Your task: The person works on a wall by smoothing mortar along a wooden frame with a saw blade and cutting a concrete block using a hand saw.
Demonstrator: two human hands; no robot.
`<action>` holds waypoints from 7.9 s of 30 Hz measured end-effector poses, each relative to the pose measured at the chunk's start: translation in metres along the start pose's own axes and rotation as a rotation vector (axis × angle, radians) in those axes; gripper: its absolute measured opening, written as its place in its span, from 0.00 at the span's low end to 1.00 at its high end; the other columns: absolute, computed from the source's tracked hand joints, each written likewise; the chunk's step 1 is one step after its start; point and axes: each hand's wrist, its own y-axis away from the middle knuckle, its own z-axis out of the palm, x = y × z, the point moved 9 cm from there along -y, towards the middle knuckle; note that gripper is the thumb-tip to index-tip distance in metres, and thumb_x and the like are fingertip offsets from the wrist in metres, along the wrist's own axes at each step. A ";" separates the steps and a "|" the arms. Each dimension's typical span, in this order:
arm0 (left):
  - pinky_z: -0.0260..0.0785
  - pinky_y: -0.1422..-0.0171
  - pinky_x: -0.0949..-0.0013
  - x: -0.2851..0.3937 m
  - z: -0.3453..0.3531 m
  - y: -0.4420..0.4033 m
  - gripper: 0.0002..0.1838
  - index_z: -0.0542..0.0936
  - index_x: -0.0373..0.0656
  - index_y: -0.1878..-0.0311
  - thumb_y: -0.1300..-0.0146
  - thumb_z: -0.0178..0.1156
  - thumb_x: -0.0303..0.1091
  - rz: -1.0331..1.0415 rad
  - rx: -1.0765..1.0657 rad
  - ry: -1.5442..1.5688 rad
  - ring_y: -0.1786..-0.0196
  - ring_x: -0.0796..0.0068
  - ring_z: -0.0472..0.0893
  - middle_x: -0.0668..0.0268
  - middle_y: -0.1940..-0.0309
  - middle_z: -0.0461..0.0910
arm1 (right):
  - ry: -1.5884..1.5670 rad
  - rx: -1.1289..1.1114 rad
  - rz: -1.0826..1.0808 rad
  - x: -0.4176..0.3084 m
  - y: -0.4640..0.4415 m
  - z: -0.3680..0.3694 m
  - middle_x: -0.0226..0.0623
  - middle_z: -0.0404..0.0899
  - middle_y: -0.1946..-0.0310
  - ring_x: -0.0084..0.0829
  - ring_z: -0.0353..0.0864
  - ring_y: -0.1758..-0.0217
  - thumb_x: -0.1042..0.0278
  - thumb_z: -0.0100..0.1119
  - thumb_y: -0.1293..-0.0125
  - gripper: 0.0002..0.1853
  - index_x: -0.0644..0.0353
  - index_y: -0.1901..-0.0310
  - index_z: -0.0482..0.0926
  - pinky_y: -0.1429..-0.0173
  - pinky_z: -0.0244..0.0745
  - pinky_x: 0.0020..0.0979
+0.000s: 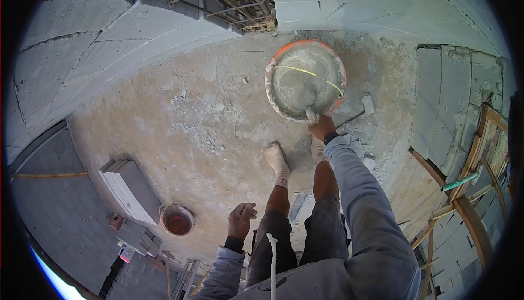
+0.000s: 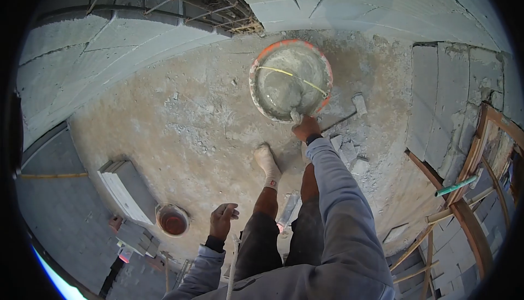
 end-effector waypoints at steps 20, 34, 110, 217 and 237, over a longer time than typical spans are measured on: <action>0.74 0.62 0.73 0.039 0.007 -0.004 0.19 0.80 0.33 0.58 0.32 0.51 0.42 0.146 -0.034 -0.069 0.69 0.74 0.80 0.60 0.71 0.81 | 0.062 0.314 0.166 -0.004 0.054 -0.031 0.47 0.80 0.56 0.45 0.79 0.50 0.62 0.54 0.47 0.26 0.61 0.45 0.70 0.47 0.74 0.40; 0.71 0.72 0.75 -0.047 0.010 -0.061 0.17 0.79 0.34 0.62 0.37 0.55 0.42 0.087 -0.085 0.068 0.79 0.76 0.76 0.63 0.79 0.77 | 0.260 0.141 0.147 -0.062 0.019 -0.038 0.47 0.83 0.64 0.42 0.84 0.59 0.66 0.51 0.41 0.11 0.60 0.62 0.80 0.57 0.79 0.41; 0.68 0.70 0.75 -0.035 -0.176 0.065 0.17 0.79 0.34 0.60 0.36 0.53 0.41 0.314 0.140 0.316 0.75 0.79 0.74 0.65 0.77 0.76 | 0.166 -0.140 0.170 -0.118 0.342 -0.032 0.58 0.75 0.49 0.51 0.74 0.43 0.48 0.57 0.43 0.34 0.70 0.44 0.69 0.39 0.68 0.41; 0.71 0.63 0.70 0.441 0.380 0.220 0.19 0.80 0.35 0.62 0.37 0.53 0.44 0.974 -0.625 -1.438 0.71 0.75 0.80 0.61 0.73 0.83 | -0.884 0.668 0.681 0.311 0.360 -0.114 0.44 0.82 0.76 0.36 0.82 0.75 0.55 0.57 0.40 0.17 0.62 0.75 0.81 0.69 0.75 0.36; 0.70 0.63 0.65 0.481 0.454 0.203 0.18 0.78 0.37 0.67 0.37 0.52 0.45 1.191 -0.692 -1.431 0.70 0.64 0.81 0.58 0.75 0.80 | -0.909 0.447 1.219 0.285 0.435 -0.045 0.51 0.81 0.62 0.48 0.82 0.59 0.56 0.52 0.44 0.17 0.61 0.69 0.83 0.54 0.76 0.42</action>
